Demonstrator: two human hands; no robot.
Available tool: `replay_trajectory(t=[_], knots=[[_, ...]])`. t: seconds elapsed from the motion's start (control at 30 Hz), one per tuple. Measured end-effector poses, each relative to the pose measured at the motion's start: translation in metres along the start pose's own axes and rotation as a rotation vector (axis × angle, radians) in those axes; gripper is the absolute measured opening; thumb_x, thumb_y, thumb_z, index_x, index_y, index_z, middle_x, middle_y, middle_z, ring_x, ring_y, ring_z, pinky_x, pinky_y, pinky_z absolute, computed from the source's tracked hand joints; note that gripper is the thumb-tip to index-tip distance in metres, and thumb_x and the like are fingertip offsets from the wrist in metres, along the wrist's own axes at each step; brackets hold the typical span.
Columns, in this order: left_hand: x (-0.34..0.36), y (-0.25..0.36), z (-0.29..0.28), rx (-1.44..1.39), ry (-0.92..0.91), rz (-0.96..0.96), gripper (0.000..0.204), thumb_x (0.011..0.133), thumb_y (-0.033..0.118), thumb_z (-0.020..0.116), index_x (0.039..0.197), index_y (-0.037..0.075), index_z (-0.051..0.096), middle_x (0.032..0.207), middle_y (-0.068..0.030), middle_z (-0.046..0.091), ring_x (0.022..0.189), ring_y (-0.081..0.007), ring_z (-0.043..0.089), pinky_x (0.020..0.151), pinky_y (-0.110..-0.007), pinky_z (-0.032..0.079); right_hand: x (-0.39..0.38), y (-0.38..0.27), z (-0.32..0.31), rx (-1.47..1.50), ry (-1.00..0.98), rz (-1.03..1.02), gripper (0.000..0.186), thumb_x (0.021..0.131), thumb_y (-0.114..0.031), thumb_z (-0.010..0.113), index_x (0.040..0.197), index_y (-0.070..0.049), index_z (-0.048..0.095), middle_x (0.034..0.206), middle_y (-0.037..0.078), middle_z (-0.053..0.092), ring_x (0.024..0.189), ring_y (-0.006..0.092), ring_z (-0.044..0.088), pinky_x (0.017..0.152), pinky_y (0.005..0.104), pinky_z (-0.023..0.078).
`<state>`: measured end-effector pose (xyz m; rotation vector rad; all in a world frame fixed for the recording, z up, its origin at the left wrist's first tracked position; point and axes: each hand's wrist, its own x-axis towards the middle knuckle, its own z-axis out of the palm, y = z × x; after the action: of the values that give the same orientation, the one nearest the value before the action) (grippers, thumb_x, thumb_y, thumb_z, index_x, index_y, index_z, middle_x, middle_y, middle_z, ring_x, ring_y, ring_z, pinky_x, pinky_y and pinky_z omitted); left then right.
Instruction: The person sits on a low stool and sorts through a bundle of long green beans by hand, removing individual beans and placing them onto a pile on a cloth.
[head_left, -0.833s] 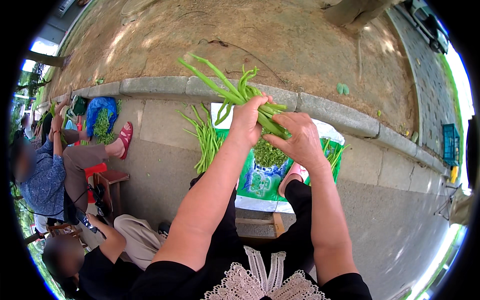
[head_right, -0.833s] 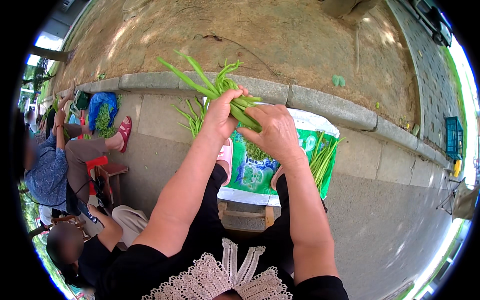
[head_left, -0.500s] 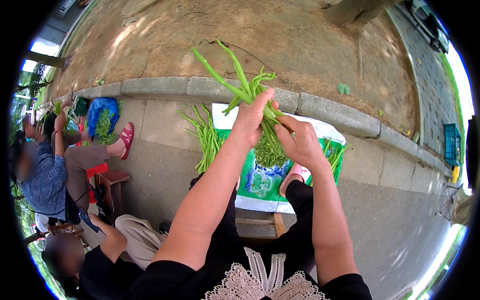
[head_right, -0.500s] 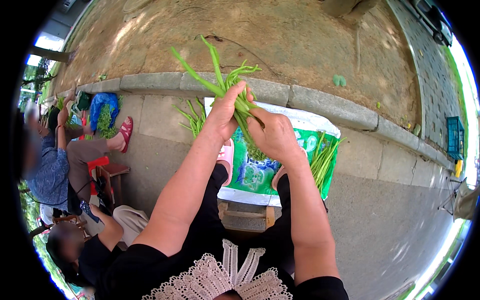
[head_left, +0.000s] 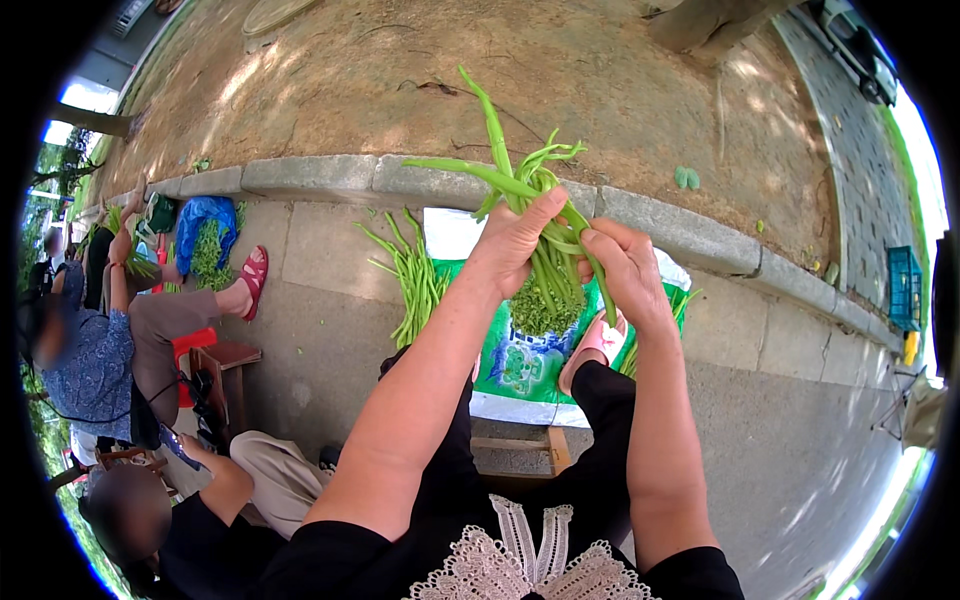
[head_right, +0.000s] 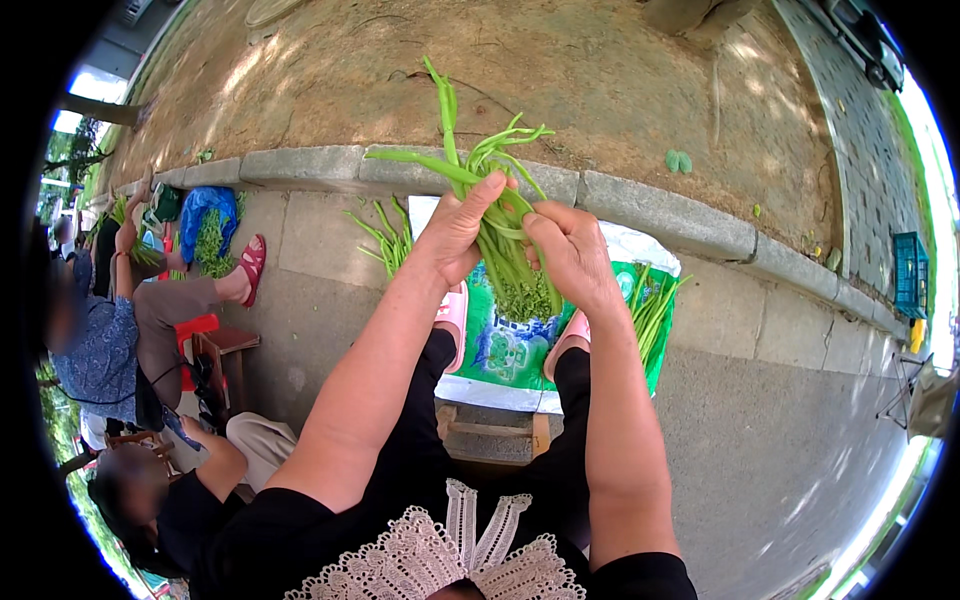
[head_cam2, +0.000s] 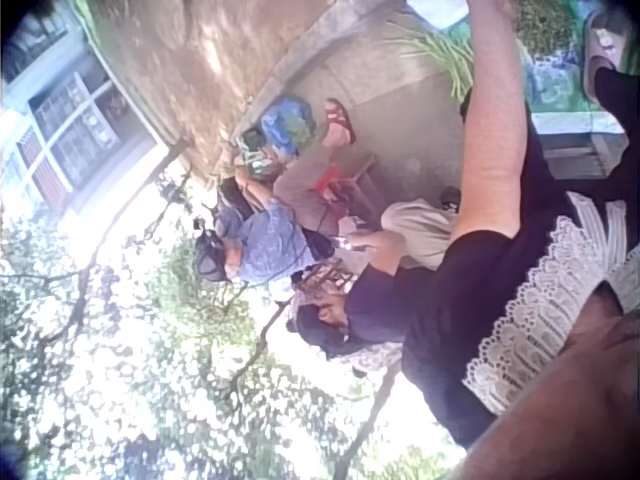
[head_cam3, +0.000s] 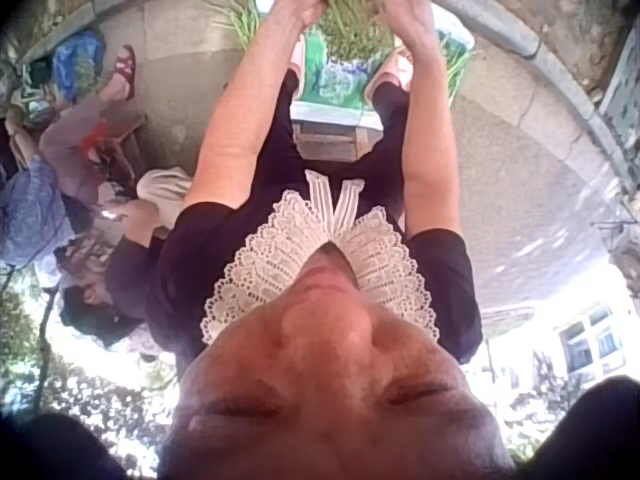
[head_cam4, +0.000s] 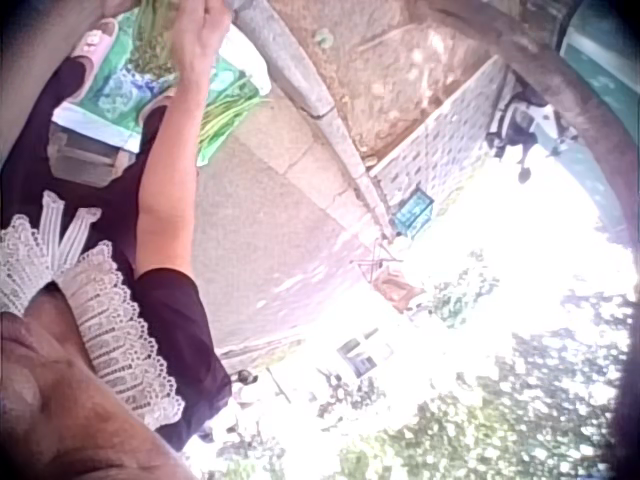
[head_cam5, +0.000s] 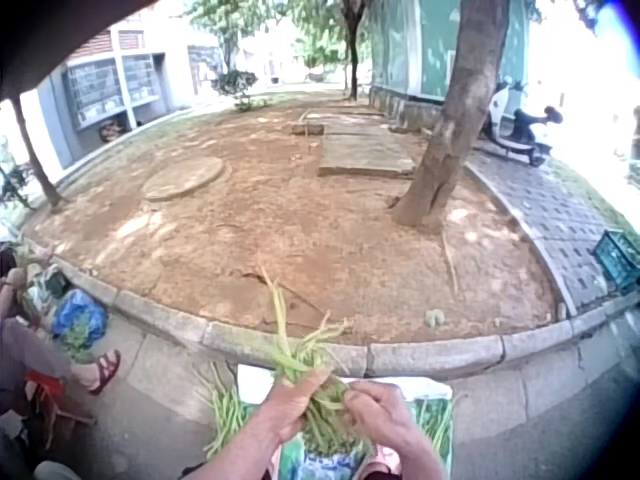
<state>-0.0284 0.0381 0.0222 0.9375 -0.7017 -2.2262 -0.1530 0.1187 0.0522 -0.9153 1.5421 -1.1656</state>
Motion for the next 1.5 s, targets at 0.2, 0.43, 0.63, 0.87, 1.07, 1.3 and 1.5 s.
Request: replay_trajectory(t=[0.2, 0.43, 0.63, 0.87, 1.07, 1.3, 1.5], knots=[[0.004, -0.006, -0.009, 0.165, 0.034, -0.019, 0.031, 0.071, 0.017, 0.075, 0.091, 0.004, 0.055, 0.076, -0.0045, 0.055, 0.064, -0.0142, 0.055, 0.055, -0.031, 0.049, 0.007, 0.004, -0.015, 0.032, 0.254, -0.004, 0.023, 0.084, -0.019, 0.049, 0.071, 0.0, 0.054, 0.064, 0.004, 0.052, 0.057, 0.0114, 0.049, 0.053, 0.0261, 0.04], [0.003, -0.013, -0.009, 0.056, 0.047, -0.156, 0.016, 0.079, 0.014, 0.066, 0.088, 0.006, 0.057, 0.074, -0.0046, 0.058, 0.065, -0.0165, 0.058, 0.06, -0.032, 0.05, 0.016, 0.017, -0.037, 0.71, 0.716, 0.01, 0.02, 0.086, -0.021, 0.052, 0.083, -0.002, 0.055, 0.071, 0.005, 0.054, 0.055, 0.0148, 0.052, 0.051, 0.029, 0.045], [0.009, -0.016, -0.018, -0.069, 0.183, -0.133, 0.017, 0.082, 0.014, 0.062, 0.091, 0.001, 0.057, 0.082, -0.0102, 0.061, 0.073, -0.0209, 0.061, 0.065, -0.036, 0.053, 0.018, 0.019, -0.04, 0.444, 0.586, -0.044, 0.021, 0.085, -0.019, 0.053, 0.075, 0.0, 0.053, 0.066, 0.004, 0.052, 0.055, 0.0132, 0.051, 0.051, 0.0287, 0.045], [0.001, -0.017, -0.004, 0.001, 0.031, -0.204, 0.02, 0.081, 0.008, 0.058, 0.098, -0.002, 0.054, 0.089, -0.0123, 0.06, 0.078, -0.0225, 0.061, 0.067, -0.037, 0.053, 0.015, 0.019, 0.004, -0.162, 0.172, -0.066, 0.024, 0.086, -0.018, 0.051, 0.072, 0.001, 0.054, 0.069, 0.012, 0.063, 0.062, 0.0229, 0.062, 0.057, 0.0341, 0.046], [0.004, -0.022, -0.011, -0.035, 0.011, -0.19, 0.024, 0.081, 0.007, 0.058, 0.103, -0.001, 0.055, 0.095, -0.011, 0.06, 0.082, -0.0206, 0.061, 0.071, -0.035, 0.051, 0.014, 0.029, 0.007, -0.351, 0.134, -0.208, 0.026, 0.087, -0.018, 0.047, 0.074, 0.003, 0.055, 0.07, 0.02, 0.061, 0.065, 0.0339, 0.061, 0.06, 0.0392, 0.046], [0.0, -0.02, -0.006, -0.092, -0.017, -0.163, 0.022, 0.081, 0.006, 0.056, 0.102, -0.002, 0.057, 0.094, -0.0109, 0.062, 0.085, -0.0188, 0.061, 0.076, -0.032, 0.05, 0.011, 0.033, 0.006, -0.462, 0.069, -0.187, 0.024, 0.086, -0.018, 0.047, 0.08, 0.001, 0.059, 0.067, 0.021, 0.056, 0.064, 0.0344, 0.059, 0.06, 0.0393, 0.044], [0.002, -0.009, 0.0, 0.387, 0.182, 0.108, 0.021, 0.079, 0.005, 0.056, 0.098, -0.003, 0.055, 0.087, -0.0117, 0.064, 0.076, -0.0181, 0.062, 0.067, -0.029, 0.05, 0.012, 0.03, 0.008, -0.231, 0.089, -0.018, 0.032, 0.087, -0.029, 0.052, 0.094, 0.001, 0.06, 0.073, 0.012, 0.057, 0.068, 0.0186, 0.056, 0.063, 0.0347, 0.045]])
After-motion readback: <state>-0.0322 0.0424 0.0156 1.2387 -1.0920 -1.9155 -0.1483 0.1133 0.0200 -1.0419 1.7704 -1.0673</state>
